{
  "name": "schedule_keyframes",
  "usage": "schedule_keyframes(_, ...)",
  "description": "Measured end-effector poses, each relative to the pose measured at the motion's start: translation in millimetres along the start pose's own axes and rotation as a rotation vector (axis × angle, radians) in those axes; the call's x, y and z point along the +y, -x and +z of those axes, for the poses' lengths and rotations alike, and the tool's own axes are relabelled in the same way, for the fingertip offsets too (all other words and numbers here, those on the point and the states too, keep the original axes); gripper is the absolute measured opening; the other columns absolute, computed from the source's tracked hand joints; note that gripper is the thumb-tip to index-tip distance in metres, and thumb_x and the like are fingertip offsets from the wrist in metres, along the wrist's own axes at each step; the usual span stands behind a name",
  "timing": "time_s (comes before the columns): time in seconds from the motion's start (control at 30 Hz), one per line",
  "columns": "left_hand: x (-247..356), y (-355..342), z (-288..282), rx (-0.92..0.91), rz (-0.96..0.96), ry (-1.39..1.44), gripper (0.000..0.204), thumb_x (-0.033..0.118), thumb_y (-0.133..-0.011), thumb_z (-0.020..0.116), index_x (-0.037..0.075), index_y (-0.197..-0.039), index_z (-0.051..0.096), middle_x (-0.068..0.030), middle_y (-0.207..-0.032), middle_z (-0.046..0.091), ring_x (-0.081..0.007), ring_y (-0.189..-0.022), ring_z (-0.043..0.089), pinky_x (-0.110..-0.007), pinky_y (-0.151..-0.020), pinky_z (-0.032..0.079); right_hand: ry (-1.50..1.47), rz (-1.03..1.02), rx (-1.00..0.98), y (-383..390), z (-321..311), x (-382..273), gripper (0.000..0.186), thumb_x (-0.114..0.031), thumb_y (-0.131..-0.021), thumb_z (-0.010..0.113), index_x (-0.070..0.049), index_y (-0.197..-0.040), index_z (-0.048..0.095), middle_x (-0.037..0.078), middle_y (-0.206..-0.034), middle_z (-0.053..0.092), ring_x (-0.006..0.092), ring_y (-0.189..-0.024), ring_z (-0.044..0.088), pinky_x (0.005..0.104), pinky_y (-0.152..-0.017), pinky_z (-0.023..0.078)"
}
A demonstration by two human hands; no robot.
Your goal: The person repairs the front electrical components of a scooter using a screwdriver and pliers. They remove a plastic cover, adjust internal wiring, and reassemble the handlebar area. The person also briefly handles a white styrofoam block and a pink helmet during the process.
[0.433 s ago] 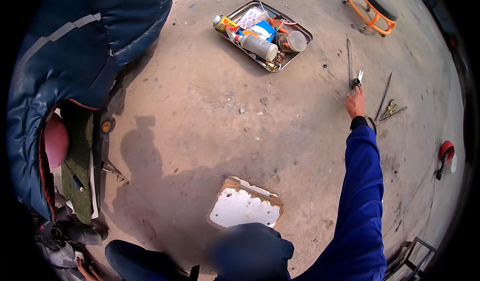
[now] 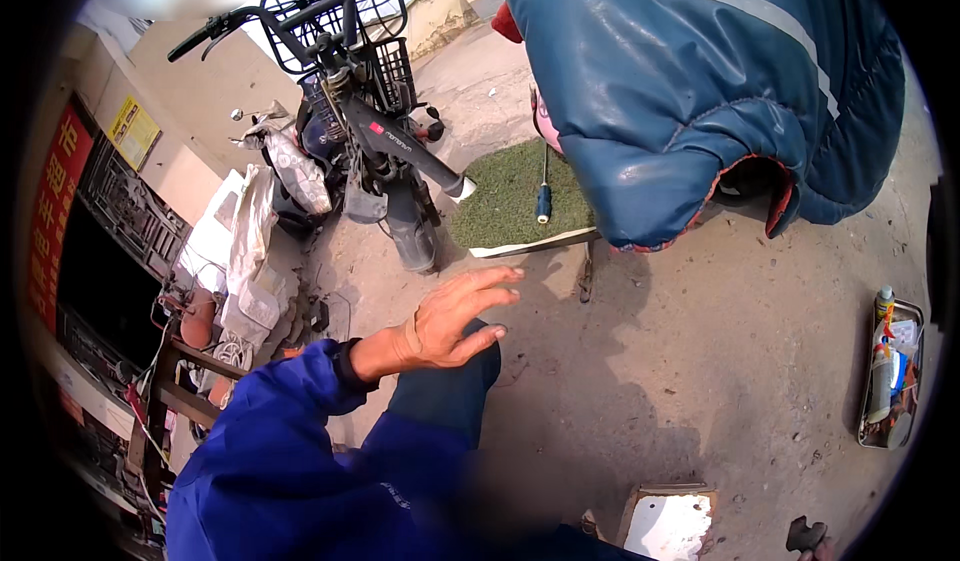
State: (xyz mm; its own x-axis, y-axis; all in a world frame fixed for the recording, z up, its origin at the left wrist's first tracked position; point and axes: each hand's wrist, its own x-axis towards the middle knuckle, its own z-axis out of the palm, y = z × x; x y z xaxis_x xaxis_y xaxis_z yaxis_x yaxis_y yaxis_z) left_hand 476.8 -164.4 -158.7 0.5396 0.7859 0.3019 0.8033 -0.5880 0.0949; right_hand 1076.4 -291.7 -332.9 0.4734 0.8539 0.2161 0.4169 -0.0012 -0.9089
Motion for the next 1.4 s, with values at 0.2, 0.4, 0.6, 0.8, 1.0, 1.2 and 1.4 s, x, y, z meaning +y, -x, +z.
schedule_keyframes(0.2, 43, -2, -21, -0.137, 0.136, 0.427, 0.075, 0.029, -0.09, 0.085, 0.002, -0.151, 0.051, -0.0193, -0.141, 0.061, -0.0335, -0.117, 0.069, -0.043, -0.09, 0.058, -0.44, -0.486, -0.825, -13, 172, -197, 0.018, 0.004, -0.096, 0.07, 0.002, -0.114, 0.07, 0.021, -0.113, 0.072, 0.0326, -0.102, 0.07, 0.0386, -0.087, 0.058)
schedule_keyframes(0.4, -15, 49, -67, -0.142, -0.072, 0.677, 0.06, 0.023, -0.096, 0.081, 0.002, -0.144, 0.054, -0.0111, -0.099, 0.067, -0.0233, -0.089, 0.074, -0.035, -0.069, 0.057, -0.56, -0.747, -0.904, 22, 319, -333, 0.028, 0.001, -0.082, 0.085, 0.0, -0.104, 0.068, 0.017, -0.103, 0.075, 0.0283, -0.091, 0.071, 0.0368, -0.083, 0.055)
schedule_keyframes(0.6, -113, 99, -121, 0.191, -0.311, 1.101, 0.047, 0.008, -0.105, 0.069, 0.004, -0.146, 0.046, -0.0082, -0.122, 0.074, -0.0088, -0.098, 0.071, -0.027, -0.072, 0.056, -0.421, -0.773, -0.931, 64, 416, -428, 0.088, -0.008, -0.083, 0.091, 0.001, -0.157, 0.045, 0.021, -0.12, 0.069, 0.0266, -0.095, 0.071, 0.0375, -0.081, 0.059)
schedule_keyframes(0.8, -201, 111, -207, 0.267, -0.467, 1.369, 0.05, 0.006, -0.104, 0.07, 0.006, -0.147, 0.044, -0.0062, -0.111, 0.072, -0.0087, -0.081, 0.069, -0.023, -0.072, 0.057, -0.497, -0.625, -0.91, 98, 503, -517, 0.104, -0.004, -0.084, 0.088, -0.001, -0.168, 0.027, 0.008, -0.1, 0.06, 0.0147, -0.084, 0.06, 0.027, -0.073, 0.051)
schedule_keyframes(1.0, -287, 112, -279, 0.373, -0.346, 0.98, 0.058, 0.004, -0.1, 0.075, 0.004, -0.15, 0.046, -0.0083, -0.124, 0.063, -0.0105, -0.098, 0.064, -0.026, -0.079, 0.057, -0.752, -0.298, -1.087, 90, 561, -621, 0.094, -0.002, -0.095, 0.077, -0.001, -0.169, 0.019, 0.011, -0.119, 0.067, 0.014, -0.099, 0.066, 0.0253, -0.079, 0.054)
schedule_keyframes(1.2, -404, 80, -325, 0.771, -0.25, 0.249, 0.062, 0.025, -0.089, 0.087, 0.003, -0.139, 0.059, -0.0111, -0.132, 0.059, -0.0224, -0.115, 0.058, -0.034, -0.094, 0.048, -0.904, -0.103, -0.971, 71, 592, -666, 0.086, -0.006, -0.098, 0.075, -0.002, -0.168, 0.025, 0.009, -0.113, 0.067, 0.0168, -0.087, 0.067, 0.0313, -0.077, 0.057)
schedule_keyframes(1.4, -437, 28, -300, 0.831, -0.23, 0.221, 0.057, 0.02, -0.085, 0.089, -0.002, -0.129, 0.061, -0.0161, -0.13, 0.059, -0.0349, -0.122, 0.059, -0.044, -0.103, 0.048, -0.976, 0.102, -0.91, 51, 586, -664, 0.072, -0.013, -0.108, 0.062, -0.003, -0.169, 0.025, 0.006, -0.094, 0.061, 0.0207, -0.083, 0.064, 0.0358, -0.078, 0.055)
